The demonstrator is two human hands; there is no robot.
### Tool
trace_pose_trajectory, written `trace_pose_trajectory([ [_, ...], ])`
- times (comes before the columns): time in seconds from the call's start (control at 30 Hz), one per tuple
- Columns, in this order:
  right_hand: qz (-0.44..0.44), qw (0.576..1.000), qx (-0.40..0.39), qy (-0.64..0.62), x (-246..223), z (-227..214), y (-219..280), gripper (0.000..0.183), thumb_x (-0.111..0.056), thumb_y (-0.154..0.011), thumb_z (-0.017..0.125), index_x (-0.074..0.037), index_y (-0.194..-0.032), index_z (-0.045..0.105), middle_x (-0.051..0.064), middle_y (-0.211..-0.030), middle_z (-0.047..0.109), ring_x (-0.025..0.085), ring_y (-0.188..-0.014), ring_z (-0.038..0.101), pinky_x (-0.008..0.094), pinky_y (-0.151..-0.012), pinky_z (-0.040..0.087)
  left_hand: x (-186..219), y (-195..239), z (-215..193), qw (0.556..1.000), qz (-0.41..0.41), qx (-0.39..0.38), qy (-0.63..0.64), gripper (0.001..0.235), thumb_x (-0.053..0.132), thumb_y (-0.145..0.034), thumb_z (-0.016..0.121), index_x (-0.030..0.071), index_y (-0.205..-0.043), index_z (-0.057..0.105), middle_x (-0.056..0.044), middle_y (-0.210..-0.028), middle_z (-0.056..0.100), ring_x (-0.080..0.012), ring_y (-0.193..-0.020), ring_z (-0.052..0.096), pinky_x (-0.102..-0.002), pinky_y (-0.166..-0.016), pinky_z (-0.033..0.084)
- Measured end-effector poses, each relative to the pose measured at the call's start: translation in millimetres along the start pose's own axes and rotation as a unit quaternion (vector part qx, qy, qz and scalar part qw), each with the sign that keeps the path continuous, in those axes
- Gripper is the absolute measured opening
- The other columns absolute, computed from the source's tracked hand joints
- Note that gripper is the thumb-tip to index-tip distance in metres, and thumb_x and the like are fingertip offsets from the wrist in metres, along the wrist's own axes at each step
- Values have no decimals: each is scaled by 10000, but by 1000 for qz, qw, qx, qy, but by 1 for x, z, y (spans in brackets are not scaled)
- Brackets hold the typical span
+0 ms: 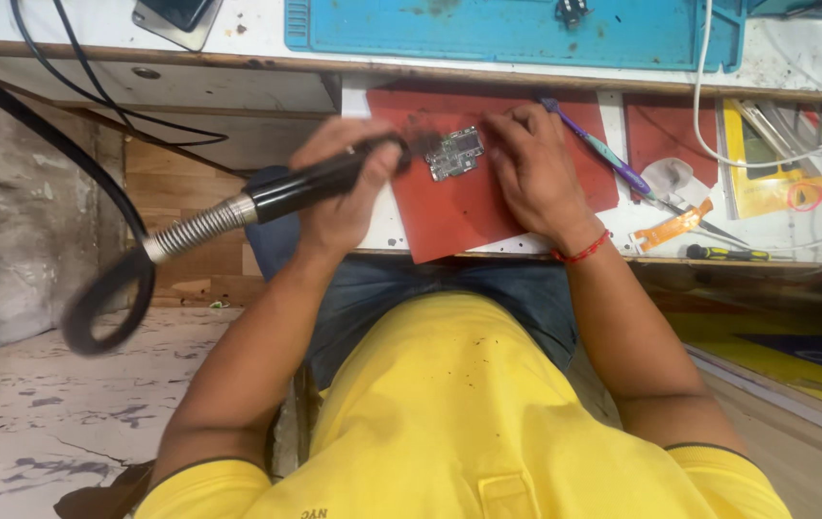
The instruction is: The person scrubs a small electronic component on a red mat using a brush, then uses a hot air gun to dry or heat the component. The workspace is cluttered with various tools and electronic parts.
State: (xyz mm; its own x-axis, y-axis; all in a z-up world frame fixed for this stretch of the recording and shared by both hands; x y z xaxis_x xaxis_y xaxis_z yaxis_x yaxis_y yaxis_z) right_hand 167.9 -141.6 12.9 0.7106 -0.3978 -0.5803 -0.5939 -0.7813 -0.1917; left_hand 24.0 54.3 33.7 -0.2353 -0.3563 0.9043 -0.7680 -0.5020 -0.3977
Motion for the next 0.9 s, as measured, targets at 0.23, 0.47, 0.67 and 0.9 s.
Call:
trace_pose_trajectory([
  [0.23,-12,1000,-8,27,-3,7,-1,429,-19,-905,663,-76,-1330,680,148,-1221,578,373,-1098,507,470,-965,454,-3,-17,26,996,-33,-76,42,346,380,-983,733,44,-1063,754,-81,-970,733,-195,-902,706,-329,-834,581],
  [0.47,-16,1000,5,9,-4,4,1,364,-42,-916,694,-80,-1278,684,139,-1213,571,368,-1143,509,466,-994,454,5,-23,18,990,60,-80,-98,382,435,-989,749,57,-1038,774,-85,-981,759,-232,-961,692,-375,-910,547],
  [0.67,-17,1000,12,22,-5,4,3,349,-43,-933,710,-87,-1278,691,127,-1213,573,358,-1155,513,462,-1000,465,0,-23,20,988,41,-100,-106,395,457,-989,753,64,-1022,770,-70,-958,752,-237,-972,660,-361,-916,527],
  [0.9,-7,1000,7,27,-5,3,4,341,-56,-936,714,-91,-1274,692,120,-1203,575,355,-1144,518,457,-985,468,-2,-22,24,980,75,-88,-161,371,452,-973,753,83,-975,781,-52,-913,757,-227,-921,666,-374,-889,501],
])
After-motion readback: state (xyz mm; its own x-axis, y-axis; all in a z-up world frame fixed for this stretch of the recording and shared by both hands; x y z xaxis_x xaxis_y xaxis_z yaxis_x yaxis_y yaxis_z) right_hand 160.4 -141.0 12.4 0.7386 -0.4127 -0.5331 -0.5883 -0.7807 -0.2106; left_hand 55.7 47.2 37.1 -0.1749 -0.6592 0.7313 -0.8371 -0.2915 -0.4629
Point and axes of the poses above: each hand's wrist, its own y-axis away from the middle knuckle, its own z-axis out of the palm, x = y × z, the point moved 6 cm from there along -y, towards the middle knuckle
